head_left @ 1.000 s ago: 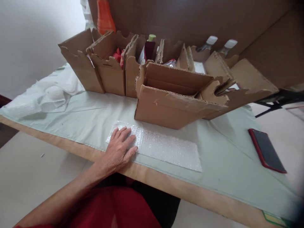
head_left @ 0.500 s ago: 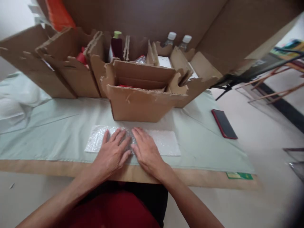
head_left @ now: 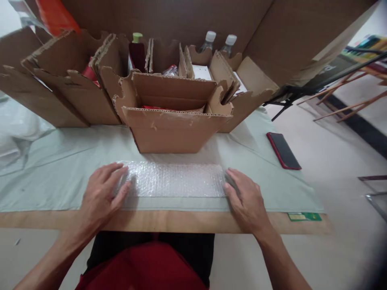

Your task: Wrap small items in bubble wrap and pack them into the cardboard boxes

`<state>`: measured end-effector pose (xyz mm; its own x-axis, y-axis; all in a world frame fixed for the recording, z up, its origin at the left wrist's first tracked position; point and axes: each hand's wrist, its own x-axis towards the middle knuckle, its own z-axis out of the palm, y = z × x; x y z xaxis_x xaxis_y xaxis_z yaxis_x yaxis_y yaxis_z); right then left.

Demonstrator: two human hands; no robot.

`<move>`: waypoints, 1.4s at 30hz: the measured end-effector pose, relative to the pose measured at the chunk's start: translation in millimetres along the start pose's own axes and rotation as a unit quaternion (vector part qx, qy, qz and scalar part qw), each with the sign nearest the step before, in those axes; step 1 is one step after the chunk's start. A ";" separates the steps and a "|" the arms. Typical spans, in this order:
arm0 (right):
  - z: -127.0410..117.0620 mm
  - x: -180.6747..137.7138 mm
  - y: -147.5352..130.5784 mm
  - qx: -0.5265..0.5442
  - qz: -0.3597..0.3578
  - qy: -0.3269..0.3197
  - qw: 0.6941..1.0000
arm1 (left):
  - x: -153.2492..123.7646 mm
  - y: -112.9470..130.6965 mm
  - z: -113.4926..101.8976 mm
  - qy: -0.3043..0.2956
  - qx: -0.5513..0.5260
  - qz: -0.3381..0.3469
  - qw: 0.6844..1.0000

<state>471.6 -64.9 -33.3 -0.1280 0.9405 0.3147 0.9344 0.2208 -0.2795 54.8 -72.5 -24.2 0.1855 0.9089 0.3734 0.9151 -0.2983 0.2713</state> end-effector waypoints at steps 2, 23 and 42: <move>8.1 19.1 -1.3 0.005 -0.005 -0.025 1.000 | -0.6 -12.2 -9.0 -0.013 0.073 -0.073 0.995; 9.8 28.8 -63.7 -0.004 -0.071 0.052 0.996 | 4.0 4.4 -19.7 0.085 0.011 -0.092 0.992; 0.1 5.8 18.6 0.013 -0.021 -0.037 0.999 | -24.2 -25.6 -27.0 0.033 -0.050 -0.113 0.992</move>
<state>488.2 -55.3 -36.8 -0.1919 0.9468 0.2585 0.9187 0.2659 -0.2920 17.2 -94.6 -16.3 -0.0472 0.9360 0.3489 0.8898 -0.1193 0.4404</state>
